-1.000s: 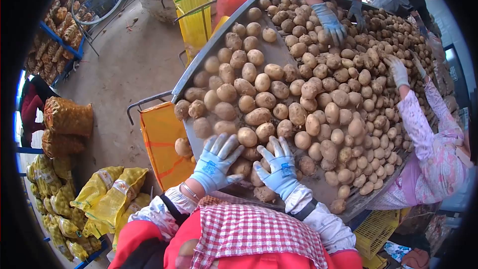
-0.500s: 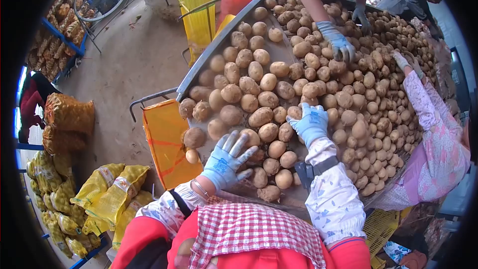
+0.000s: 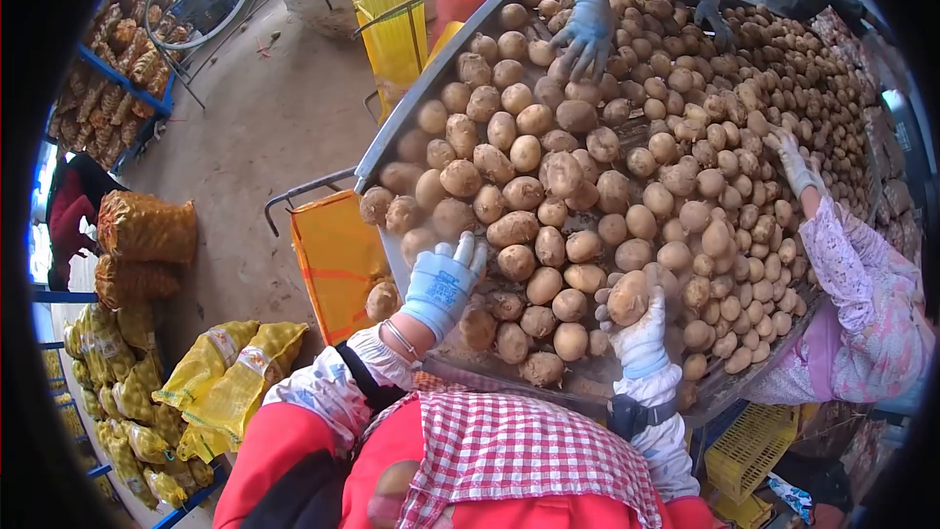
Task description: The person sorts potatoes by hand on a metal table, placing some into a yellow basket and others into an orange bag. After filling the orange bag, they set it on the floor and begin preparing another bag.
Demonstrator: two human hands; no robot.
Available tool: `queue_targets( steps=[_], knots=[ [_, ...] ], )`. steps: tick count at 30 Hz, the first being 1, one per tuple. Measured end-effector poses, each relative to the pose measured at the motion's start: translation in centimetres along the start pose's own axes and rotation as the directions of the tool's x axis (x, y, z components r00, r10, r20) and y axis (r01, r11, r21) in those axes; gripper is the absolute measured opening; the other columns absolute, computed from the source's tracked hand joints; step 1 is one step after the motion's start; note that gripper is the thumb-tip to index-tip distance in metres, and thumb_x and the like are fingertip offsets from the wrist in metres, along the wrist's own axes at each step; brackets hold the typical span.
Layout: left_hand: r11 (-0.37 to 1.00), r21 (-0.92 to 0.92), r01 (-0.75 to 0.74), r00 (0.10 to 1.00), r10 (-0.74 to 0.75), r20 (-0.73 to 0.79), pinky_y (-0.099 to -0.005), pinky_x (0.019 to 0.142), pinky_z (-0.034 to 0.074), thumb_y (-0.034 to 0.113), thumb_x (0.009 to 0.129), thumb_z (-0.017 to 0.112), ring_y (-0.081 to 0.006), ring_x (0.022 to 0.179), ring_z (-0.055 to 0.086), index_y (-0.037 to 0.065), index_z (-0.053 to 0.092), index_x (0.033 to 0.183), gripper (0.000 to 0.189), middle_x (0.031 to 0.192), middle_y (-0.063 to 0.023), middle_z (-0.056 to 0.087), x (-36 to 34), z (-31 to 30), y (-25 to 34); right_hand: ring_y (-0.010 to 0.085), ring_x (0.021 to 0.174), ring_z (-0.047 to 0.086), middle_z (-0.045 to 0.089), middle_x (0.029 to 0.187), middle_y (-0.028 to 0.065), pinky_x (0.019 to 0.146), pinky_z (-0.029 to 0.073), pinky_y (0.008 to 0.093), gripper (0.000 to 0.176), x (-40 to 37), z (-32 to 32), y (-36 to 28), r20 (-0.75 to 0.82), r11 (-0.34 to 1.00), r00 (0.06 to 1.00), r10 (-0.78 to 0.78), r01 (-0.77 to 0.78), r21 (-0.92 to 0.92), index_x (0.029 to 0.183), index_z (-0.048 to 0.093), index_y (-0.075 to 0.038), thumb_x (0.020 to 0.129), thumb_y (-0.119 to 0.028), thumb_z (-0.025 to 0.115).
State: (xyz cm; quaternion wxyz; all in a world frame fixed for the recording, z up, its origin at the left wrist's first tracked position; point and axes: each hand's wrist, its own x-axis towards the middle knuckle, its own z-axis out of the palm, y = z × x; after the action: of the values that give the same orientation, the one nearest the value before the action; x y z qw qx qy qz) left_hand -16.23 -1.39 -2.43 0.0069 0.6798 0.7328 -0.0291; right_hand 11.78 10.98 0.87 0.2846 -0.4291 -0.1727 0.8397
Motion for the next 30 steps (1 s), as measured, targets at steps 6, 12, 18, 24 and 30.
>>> queue_targets(
  steps=[6, 12, 18, 24, 30],
  knots=[
    [-0.12, -0.984, 0.132, 0.991, -0.009, 0.134, -0.0452, 0.094, 0.05, 0.031, 0.092, 0.06, -0.0337, 0.117, 0.056, 0.009, 0.043, 0.139, 0.055, 0.133, -0.0178, 0.052, -0.8, -1.4, -0.8, 0.0276, 0.071, 0.067, 0.068, 0.093, 0.0165, 0.054, 0.053, 0.0354, 0.062, -1.4, -0.8, 1.0, -0.078, 1.0, 0.997, 0.021, -0.022, -0.014, 0.12, 0.054, -0.003, 0.096, -0.058, 0.04],
    [-0.929, -0.126, 0.347, 0.907, 0.298, 0.298, -0.0419, 0.081, 0.056, 0.048, 0.094, 0.051, -0.0294, 0.101, 0.064, 0.01, 0.039, 0.142, 0.062, 0.124, -0.0197, 0.057, -0.7, -4.6, 0.5, 0.0378, 0.093, 0.066, 0.064, 0.111, 0.0216, 0.068, 0.058, 0.0521, 0.059, -3.1, 0.1, 0.7, 0.095, 0.958, 0.995, -0.018, -0.01, 0.287, 0.121, 0.055, -0.002, 0.095, -0.054, 0.045],
    [-0.907, -0.091, 0.412, 0.91, 0.405, 0.083, -0.0255, 0.047, 0.048, 0.054, 0.097, 0.044, -0.0183, 0.06, 0.061, 0.006, 0.052, 0.129, 0.059, 0.102, -0.0197, 0.066, -0.9, -0.2, -0.1, 0.04, 0.104, 0.062, 0.056, 0.124, 0.0246, 0.073, 0.057, 0.0526, 0.074, -2.0, -1.9, 2.1, 0.28, 0.898, 0.947, 0.155, -0.253, 0.359, 0.135, 0.046, -0.005, 0.09, -0.065, 0.046],
    [0.417, -0.897, 0.149, 0.922, -0.386, -0.026, -0.032, 0.068, 0.052, 0.023, 0.094, 0.06, -0.0198, 0.077, 0.066, 0.004, 0.066, 0.103, 0.022, 0.093, -0.0122, 0.068, -1.9, -0.6, -2.2, 0.0475, 0.114, 0.054, 0.046, 0.135, 0.0296, 0.082, 0.054, 0.0576, 0.081, -3.6, 0.0, 2.6, 0.194, 0.905, 0.978, 0.082, -0.155, 0.397, 0.142, 0.039, -0.007, 0.088, -0.067, 0.05],
    [0.871, -0.404, -0.278, 0.951, 0.189, -0.246, -0.0536, 0.111, 0.027, 0.037, 0.077, 0.069, -0.0411, 0.133, 0.036, 0.015, 0.05, 0.136, 0.066, 0.142, -0.0181, 0.042, -0.2, -4.8, 3.6, 0.041, 0.115, 0.053, 0.043, 0.139, 0.025, 0.085, 0.055, 0.0489, 0.072, -4.3, 0.7, 2.7, 0.299, 0.978, 0.951, -0.081, 0.018, 0.208, 0.148, 0.029, -0.013, 0.09, -0.035, 0.065]
  ],
)
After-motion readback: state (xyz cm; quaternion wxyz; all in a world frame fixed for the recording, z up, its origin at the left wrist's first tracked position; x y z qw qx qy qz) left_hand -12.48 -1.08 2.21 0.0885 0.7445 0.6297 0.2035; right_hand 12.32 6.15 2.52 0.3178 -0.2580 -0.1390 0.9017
